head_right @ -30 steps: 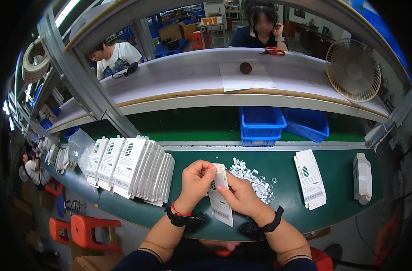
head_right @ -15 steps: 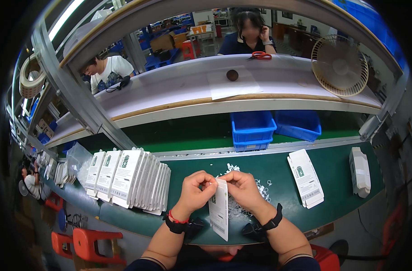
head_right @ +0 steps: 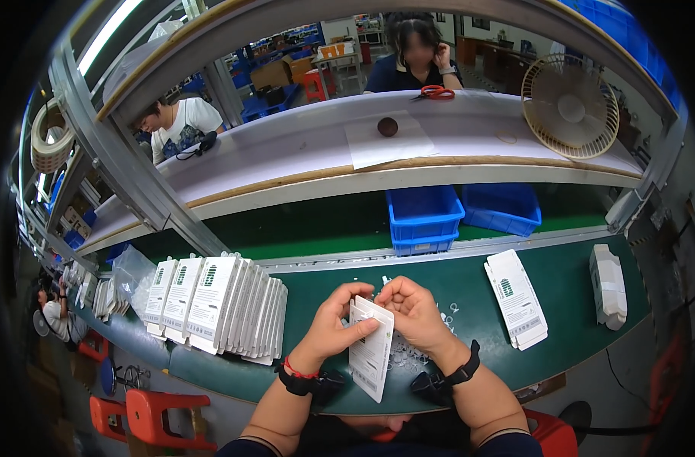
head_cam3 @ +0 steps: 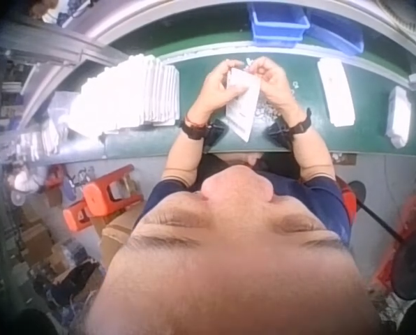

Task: The person is assembling and packing small electronic components and paper inserts into product boxes at an industrial workbench.

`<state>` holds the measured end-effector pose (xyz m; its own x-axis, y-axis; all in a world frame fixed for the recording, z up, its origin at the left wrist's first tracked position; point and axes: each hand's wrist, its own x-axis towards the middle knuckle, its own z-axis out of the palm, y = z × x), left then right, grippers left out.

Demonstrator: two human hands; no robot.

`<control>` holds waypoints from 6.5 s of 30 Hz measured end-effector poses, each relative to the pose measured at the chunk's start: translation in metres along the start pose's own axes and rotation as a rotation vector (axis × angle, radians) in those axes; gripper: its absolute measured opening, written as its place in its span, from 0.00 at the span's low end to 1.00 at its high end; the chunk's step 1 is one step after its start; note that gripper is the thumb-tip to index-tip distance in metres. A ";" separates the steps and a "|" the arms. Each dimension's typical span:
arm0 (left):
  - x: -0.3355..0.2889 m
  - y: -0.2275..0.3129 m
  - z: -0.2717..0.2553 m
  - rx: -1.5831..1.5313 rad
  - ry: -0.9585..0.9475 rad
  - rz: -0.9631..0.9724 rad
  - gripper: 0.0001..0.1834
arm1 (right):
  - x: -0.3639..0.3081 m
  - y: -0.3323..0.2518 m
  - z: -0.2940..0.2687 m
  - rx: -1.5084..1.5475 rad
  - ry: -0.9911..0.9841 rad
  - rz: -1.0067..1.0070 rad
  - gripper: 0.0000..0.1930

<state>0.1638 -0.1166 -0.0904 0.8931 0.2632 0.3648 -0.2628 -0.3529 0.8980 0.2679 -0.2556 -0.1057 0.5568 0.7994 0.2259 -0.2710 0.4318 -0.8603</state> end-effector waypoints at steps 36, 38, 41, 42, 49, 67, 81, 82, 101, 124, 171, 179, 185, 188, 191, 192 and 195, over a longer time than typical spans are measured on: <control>0.006 -0.019 -0.007 -0.566 0.280 -0.404 0.07 | 0.004 -0.048 -0.042 -0.696 0.663 -0.448 0.35; 0.005 -0.018 -0.007 -0.560 0.282 -0.404 0.07 | 0.004 -0.048 -0.041 -0.685 0.666 -0.453 0.35; 0.005 -0.016 -0.010 -0.548 0.283 -0.389 0.07 | 0.004 -0.047 -0.033 -0.647 0.643 -0.444 0.33; 0.003 -0.014 -0.011 -0.529 0.288 -0.393 0.07 | 0.003 -0.042 -0.030 -0.628 0.559 -0.396 0.31; 0.001 -0.018 -0.012 -0.598 0.385 -0.325 0.06 | -0.011 -0.009 0.010 -0.888 -0.076 0.163 0.16; -0.003 -0.015 -0.003 -1.253 -0.431 -0.150 0.64 | -0.023 0.008 0.030 -0.174 -0.017 0.244 0.11; -0.009 -0.028 0.038 -1.229 -0.371 -0.363 0.35 | -0.021 -0.018 0.006 -0.989 0.185 -0.376 0.12; -0.011 -0.024 0.041 -1.178 -0.351 -0.345 0.32 | -0.018 -0.021 0.011 -1.149 0.076 -0.502 0.14; -0.003 -0.019 0.009 -1.258 -0.229 -0.178 0.38 | -0.021 -0.009 0.026 -0.999 0.205 -0.434 0.18; 0.004 -0.013 -0.007 -0.443 -0.102 -0.225 0.25 | -0.024 -0.017 0.007 -1.068 0.253 0.465 0.30; -0.001 -0.007 0.003 -0.413 -0.264 -0.301 0.20 | -0.007 -0.010 -0.012 -0.494 0.366 -0.111 0.21; -0.002 -0.014 0.001 -0.336 -0.409 -0.141 0.18 | -0.003 -0.022 -0.012 -0.304 0.474 -0.154 0.22; 0.007 -0.001 -0.009 0.177 -0.357 -0.229 0.21 | 0.003 -0.018 -0.007 -0.301 0.576 -0.157 0.22; 0.002 -0.008 -0.006 0.434 -0.094 -0.107 0.33 | 0.002 -0.012 -0.011 -0.360 0.521 -0.154 0.22; -0.002 -0.004 -0.002 0.471 0.049 0.052 0.46 | -0.002 0.001 -0.012 -0.521 0.337 0.010 0.17; -0.002 -0.001 -0.001 0.505 0.024 0.100 0.52 | -0.004 0.005 -0.008 -0.521 0.339 0.009 0.17; -0.002 -0.002 0.000 0.527 0.010 0.071 0.55 | -0.006 0.012 0.001 -0.516 0.272 0.044 0.15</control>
<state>0.1627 -0.1163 -0.0932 0.8757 0.2299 0.4246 -0.1008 -0.7729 0.6264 0.2603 -0.2551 -0.1165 0.7539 0.6464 0.1176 0.0809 0.0864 -0.9930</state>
